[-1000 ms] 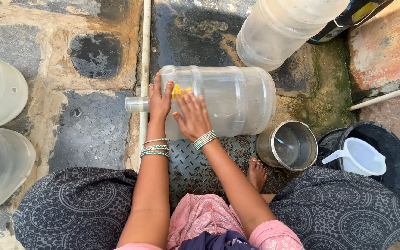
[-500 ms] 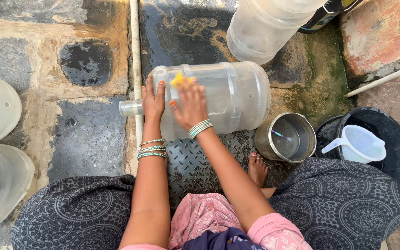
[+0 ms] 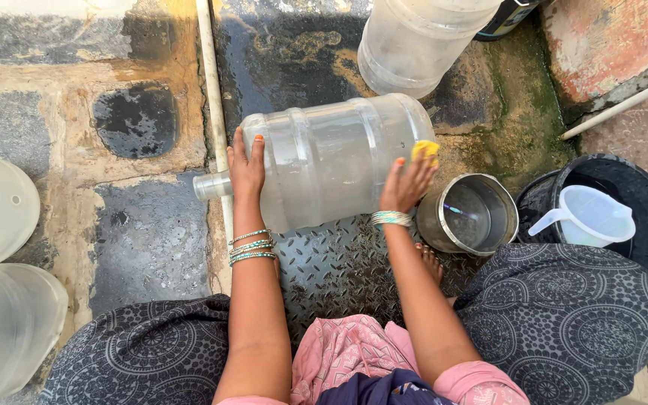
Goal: The person cleans a large transparent water dispenser by first scrubbing the inside with a purple brush and then wiping the exterior with a yellow sponge. The person rotates the dispenser to clean different sides and inspects the interior at the end.
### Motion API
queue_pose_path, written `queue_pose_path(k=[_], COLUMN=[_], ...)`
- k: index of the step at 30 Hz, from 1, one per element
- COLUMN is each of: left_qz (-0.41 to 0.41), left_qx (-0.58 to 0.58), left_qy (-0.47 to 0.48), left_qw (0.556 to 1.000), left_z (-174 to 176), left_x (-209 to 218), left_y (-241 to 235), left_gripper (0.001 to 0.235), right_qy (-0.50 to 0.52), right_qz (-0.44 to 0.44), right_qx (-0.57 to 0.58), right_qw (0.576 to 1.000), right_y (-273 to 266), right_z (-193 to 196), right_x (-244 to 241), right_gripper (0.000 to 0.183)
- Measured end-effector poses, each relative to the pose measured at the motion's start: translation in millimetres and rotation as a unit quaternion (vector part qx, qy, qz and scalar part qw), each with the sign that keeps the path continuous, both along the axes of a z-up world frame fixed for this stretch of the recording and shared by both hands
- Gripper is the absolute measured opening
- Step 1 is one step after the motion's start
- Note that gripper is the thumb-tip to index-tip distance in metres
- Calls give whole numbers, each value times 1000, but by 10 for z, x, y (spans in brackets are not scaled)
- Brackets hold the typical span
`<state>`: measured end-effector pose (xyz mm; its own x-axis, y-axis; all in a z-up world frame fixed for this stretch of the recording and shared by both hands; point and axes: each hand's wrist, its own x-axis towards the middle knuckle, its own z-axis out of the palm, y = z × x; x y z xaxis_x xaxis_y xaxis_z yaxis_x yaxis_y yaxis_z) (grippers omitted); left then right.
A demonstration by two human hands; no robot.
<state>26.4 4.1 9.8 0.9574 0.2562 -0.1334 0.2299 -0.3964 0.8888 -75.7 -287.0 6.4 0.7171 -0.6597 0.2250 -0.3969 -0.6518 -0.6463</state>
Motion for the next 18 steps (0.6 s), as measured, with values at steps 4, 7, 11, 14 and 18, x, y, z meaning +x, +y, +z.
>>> queue_pose_path(k=[4,7,11,14,18], left_qz=[6,5,2,-14,13], left_qx=[0,-5,-5,-47,-256], left_qy=[36,38,-2,-111,-201], left_qw=[999,999,1000,993,945], left_z=[45,61,45,-69,-353], left_x=[12,10,-14,-192,-643], left_y=[12,6,3,80,56], left_gripper=[74,74,71,71,73], right_qy=[-3,66,-32,26,-49], right_qz=[348,481,289,79,124], right_qx=[-155,-257,-284,-163,191], right_qw=[925,836,914,983,972], right_y=[1292,1473,512,-452,-1172], right_z=[-49,-93,-404,-583,-492], right_x=[-397,-509,-356,-193,114], right_gripper=[94,88,80,73,82])
